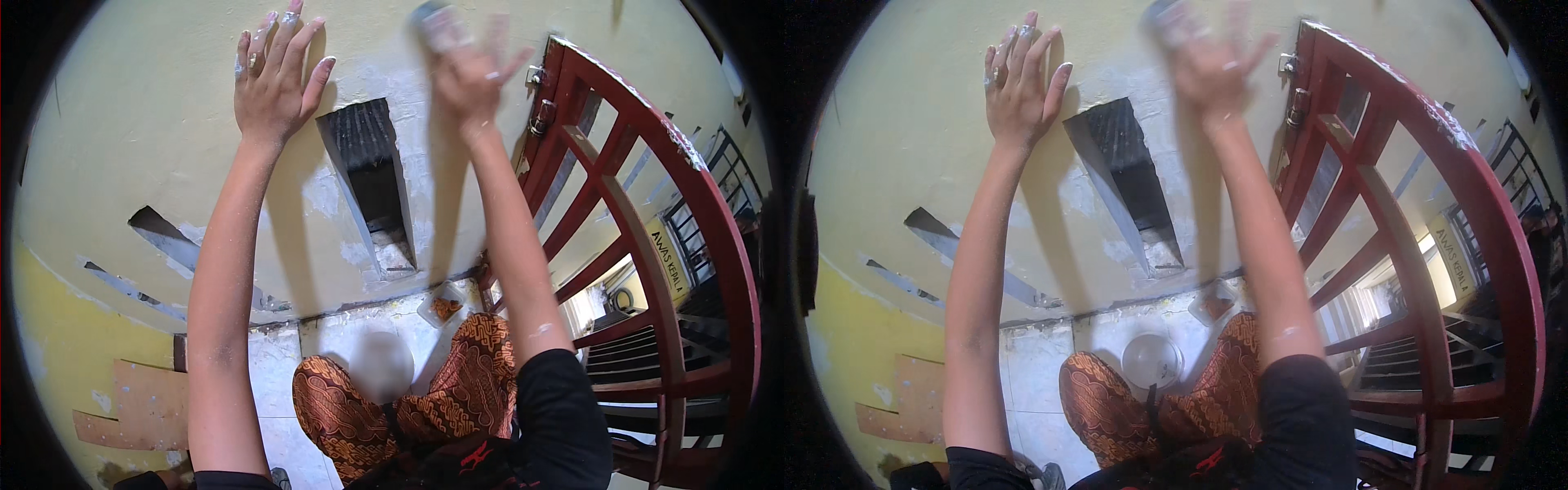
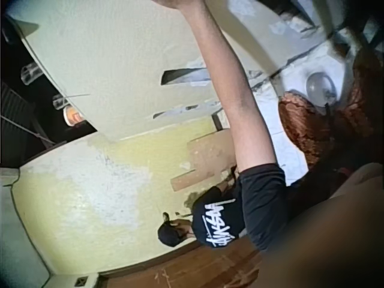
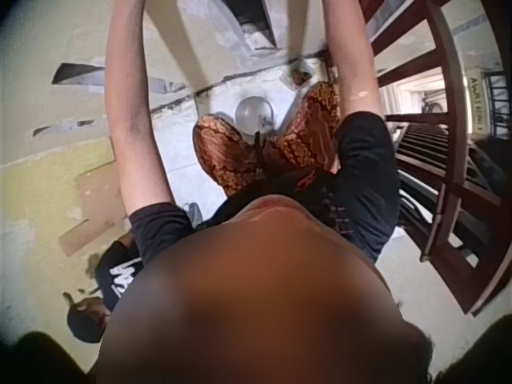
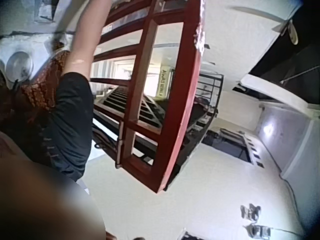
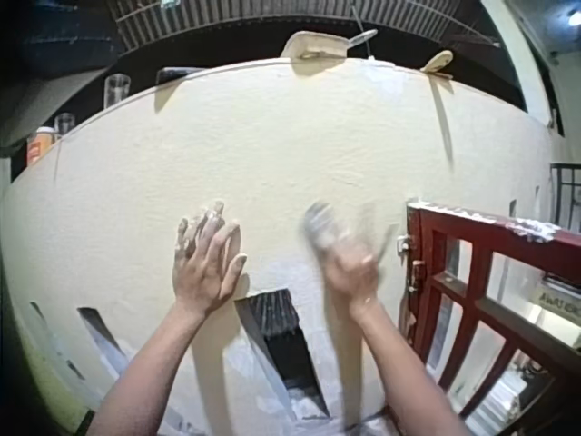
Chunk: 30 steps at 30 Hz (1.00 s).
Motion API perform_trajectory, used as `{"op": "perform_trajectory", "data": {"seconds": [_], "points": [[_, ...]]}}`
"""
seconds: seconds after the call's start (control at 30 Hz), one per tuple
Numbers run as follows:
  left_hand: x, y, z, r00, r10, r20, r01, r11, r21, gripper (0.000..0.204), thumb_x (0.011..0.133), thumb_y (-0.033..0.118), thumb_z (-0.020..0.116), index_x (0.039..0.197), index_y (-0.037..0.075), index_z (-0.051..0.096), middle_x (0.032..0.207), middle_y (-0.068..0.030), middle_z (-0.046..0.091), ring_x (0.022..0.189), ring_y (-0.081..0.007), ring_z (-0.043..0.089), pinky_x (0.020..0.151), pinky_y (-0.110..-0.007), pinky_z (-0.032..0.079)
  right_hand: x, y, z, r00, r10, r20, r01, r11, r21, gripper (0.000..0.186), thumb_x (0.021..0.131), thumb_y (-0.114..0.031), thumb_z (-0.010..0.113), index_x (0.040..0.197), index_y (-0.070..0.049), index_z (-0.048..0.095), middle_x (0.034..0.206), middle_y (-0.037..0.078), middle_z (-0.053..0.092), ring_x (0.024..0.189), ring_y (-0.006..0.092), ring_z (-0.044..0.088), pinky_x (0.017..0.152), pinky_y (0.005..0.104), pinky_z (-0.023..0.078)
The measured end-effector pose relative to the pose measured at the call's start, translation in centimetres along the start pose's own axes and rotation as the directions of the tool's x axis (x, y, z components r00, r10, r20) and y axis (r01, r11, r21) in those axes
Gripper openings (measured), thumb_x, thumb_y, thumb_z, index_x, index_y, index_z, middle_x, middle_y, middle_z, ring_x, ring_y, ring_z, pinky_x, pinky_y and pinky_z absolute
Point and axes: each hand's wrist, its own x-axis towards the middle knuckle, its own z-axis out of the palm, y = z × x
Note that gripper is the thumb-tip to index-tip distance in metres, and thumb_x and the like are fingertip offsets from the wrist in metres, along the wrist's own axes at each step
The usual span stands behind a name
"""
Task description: The person patches and smooths a damaged wall surface by applying filler material from a bucket to the wall with a putty knife or scraper.
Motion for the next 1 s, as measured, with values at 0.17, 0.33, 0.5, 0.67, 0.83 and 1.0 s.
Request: {"op": "perform_trajectory", "data": {"seconds": [0.17, 0.33, 0.5, 0.67, 0.83, 1.0], "points": [[0.4, 1.2, -0.2, 0.999, 0.005, 0.032, -0.006, 0.999, 0.045, 0.048, 0.105, 0.045, 0.054, 0.151, 0.033, 0.056, 0.161, 0.0038, 0.049, 0.145, -0.0232, 0.043, 0.127, -0.042, 0.022, -1.8, -5.7, -0.2, 0.981, -0.153, 0.122, 0.131, 0.976, 0.175, 0.035, 0.098, -0.026, 0.061, 0.130, -0.031, 0.074, 0.117, 0.001, 0.079, 0.150, 0.0345, 0.043, 0.123, 0.0713, -0.005], [0.4, 1.1, -0.8, 0.995, 0.008, 0.103, -0.020, 0.993, 0.113, 0.046, 0.109, 0.044, 0.044, 0.153, 0.038, 0.054, 0.163, 0.0037, 0.045, 0.146, -0.0222, 0.042, 0.127, -0.041, 0.022, 0.3, -0.5, 0.9, 0.999, -0.017, 0.044, 0.026, 0.974, -0.223, 0.043, 0.098, -0.030, 0.060, 0.140, -0.035, 0.066, 0.138, 0.001, 0.070, 0.151, 0.0341, 0.043, 0.121, 0.0740, -0.005], [0.1, 0.5, -1.0, 0.996, 0.004, 0.091, -0.013, 0.996, 0.090, 0.046, 0.109, 0.045, 0.044, 0.153, 0.037, 0.054, 0.164, 0.0025, 0.044, 0.146, -0.0226, 0.042, 0.128, -0.042, 0.020, -5.5, -2.0, -0.3, 0.982, -0.084, 0.172, 0.092, 0.995, -0.040, 0.032, 0.098, -0.025, 0.060, 0.127, -0.025, 0.074, 0.124, 0.000, 0.075, 0.147, 0.0411, 0.045, 0.119, 0.0783, 0.001], [0.8, 1.7, 0.1, 0.998, -0.006, 0.056, 0.003, 0.998, 0.057, 0.047, 0.108, 0.046, 0.047, 0.152, 0.036, 0.055, 0.164, 0.0018, 0.045, 0.146, -0.0225, 0.042, 0.128, -0.041, 0.019, -4.7, 0.1, 0.2, 0.879, 0.470, -0.078, -0.455, 0.876, 0.158, 0.037, 0.097, -0.026, 0.064, 0.132, -0.033, 0.072, 0.141, -0.003, 0.068, 0.152, 0.0419, 0.038, 0.126, 0.0680, 0.005], [0.2, 0.3, -0.6, 0.999, 0.000, 0.041, -0.002, 0.998, 0.066, 0.046, 0.106, 0.045, 0.051, 0.151, 0.036, 0.057, 0.162, 0.0016, 0.047, 0.142, -0.0223, 0.045, 0.127, -0.041, 0.020, -4.5, -2.0, -0.9, 0.972, -0.188, 0.143, 0.156, 0.966, 0.205, 0.040, 0.094, -0.020, 0.068, 0.134, -0.020, 0.072, 0.134, 0.005, 0.072, 0.146, 0.0428, 0.045, 0.129, 0.0584, 0.011], [0.6, 1.2, -0.1, 0.997, 0.015, 0.074, -0.021, 0.997, 0.076, 0.046, 0.106, 0.046, 0.052, 0.151, 0.037, 0.057, 0.162, 0.0017, 0.047, 0.142, -0.0216, 0.046, 0.127, -0.041, 0.021, -6.0, -4.8, -0.7, 0.847, 0.524, -0.090, -0.451, 0.797, 0.402, 0.035, 0.094, -0.020, 0.068, 0.128, -0.018, 0.076, 0.131, 0.010, 0.073, 0.151, 0.0401, 0.040, 0.131, 0.0529, 0.012]]}}
